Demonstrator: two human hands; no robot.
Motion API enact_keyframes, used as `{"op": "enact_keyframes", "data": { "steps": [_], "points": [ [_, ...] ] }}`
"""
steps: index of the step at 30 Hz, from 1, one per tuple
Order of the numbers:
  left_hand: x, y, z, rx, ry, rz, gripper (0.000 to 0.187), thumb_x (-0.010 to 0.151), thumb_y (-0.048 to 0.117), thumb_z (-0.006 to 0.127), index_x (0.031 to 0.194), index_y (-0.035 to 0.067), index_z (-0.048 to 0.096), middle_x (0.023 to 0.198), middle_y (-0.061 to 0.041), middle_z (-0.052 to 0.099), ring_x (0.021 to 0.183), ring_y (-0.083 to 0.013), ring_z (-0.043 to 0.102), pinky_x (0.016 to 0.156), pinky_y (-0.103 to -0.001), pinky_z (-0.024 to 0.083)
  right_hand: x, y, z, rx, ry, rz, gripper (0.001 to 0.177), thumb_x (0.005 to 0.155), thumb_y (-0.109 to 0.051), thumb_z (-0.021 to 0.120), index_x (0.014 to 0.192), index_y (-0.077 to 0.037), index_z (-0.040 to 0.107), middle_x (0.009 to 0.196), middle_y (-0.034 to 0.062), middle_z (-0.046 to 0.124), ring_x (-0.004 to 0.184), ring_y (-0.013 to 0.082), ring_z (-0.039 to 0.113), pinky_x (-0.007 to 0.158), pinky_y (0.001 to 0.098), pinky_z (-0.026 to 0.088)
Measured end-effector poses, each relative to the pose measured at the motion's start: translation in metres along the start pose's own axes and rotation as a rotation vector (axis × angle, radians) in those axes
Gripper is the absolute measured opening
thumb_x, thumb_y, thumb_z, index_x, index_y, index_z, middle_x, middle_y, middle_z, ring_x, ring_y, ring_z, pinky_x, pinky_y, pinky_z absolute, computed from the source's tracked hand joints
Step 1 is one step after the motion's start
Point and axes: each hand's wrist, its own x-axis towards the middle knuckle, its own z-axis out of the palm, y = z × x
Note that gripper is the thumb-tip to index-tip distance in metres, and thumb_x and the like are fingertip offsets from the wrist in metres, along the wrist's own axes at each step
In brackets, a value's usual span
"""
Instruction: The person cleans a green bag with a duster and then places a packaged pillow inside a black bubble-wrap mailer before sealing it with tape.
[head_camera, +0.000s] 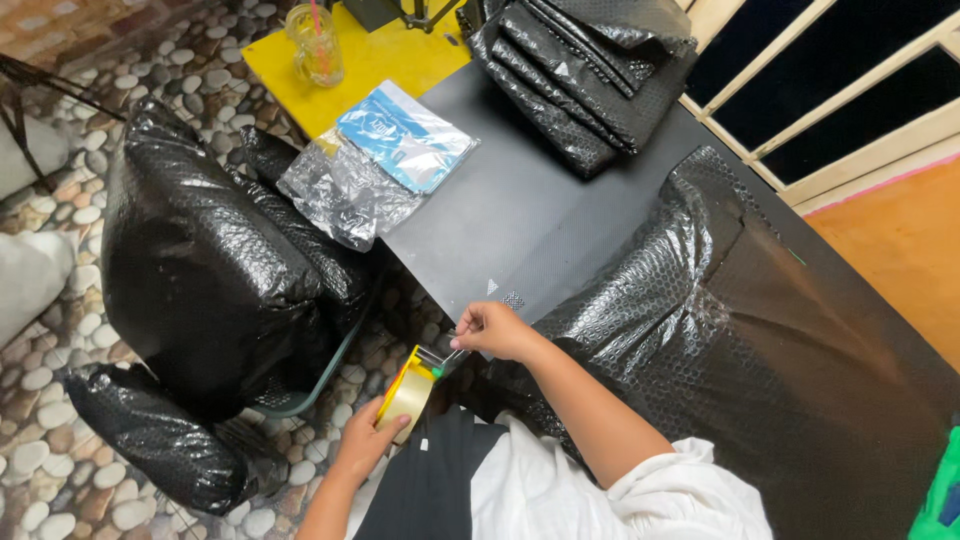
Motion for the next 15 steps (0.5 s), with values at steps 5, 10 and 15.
{"op": "enact_keyframes", "data": {
  "steps": [5, 10, 15],
  "points": [
    [-0.011, 0.006, 0.008, -0.04, -0.044, -0.139, 0.033, 0.087, 0.049, 0.068, 0.091, 0.017, 0.07, 0.076, -0.002, 0.069, 0.066, -0.0146, 0.065, 0.065, -0.028, 0.049, -0.004, 0.004, 0.01, -0.017, 0.027, 0.02, 0.02, 0.081, -0.015, 0.088, 0.081, -0.015, 0.068, 0.075, -0.0003, 0.074, 0.065, 0.0088, 0.061, 0.061, 0.0252, 0.047],
    [-0.004, 0.049, 0.005, 0.052, -0.03, -0.333, 0.046, 0.087, 0.061, 0.056, 0.091, 0.018, 0.073, 0.084, -0.003, 0.074, 0.079, -0.0192, 0.065, 0.072, -0.032, 0.045, -0.015, -0.004, 0.02, -0.151, 0.084, -0.061, 0.022, 0.082, -0.017, 0.085, 0.073, -0.018, 0.065, 0.076, -0.0038, 0.071, 0.071, 0.0094, 0.062, 0.067, 0.0263, 0.048],
    [0.011, 0.087, -0.006, 0.049, -0.05, -0.387, 0.06, 0.081, 0.067, 0.058, 0.112, 0.021, 0.08, 0.098, -0.007, 0.077, 0.08, -0.0229, 0.071, 0.065, -0.033, 0.05, 0.024, 0.027, -0.003, -0.175, 0.173, 0.096, 0.021, 0.082, -0.027, 0.087, 0.078, -0.018, 0.068, 0.085, -0.0024, 0.073, 0.082, 0.0146, 0.066, 0.073, 0.0312, 0.049]
  ]
}}
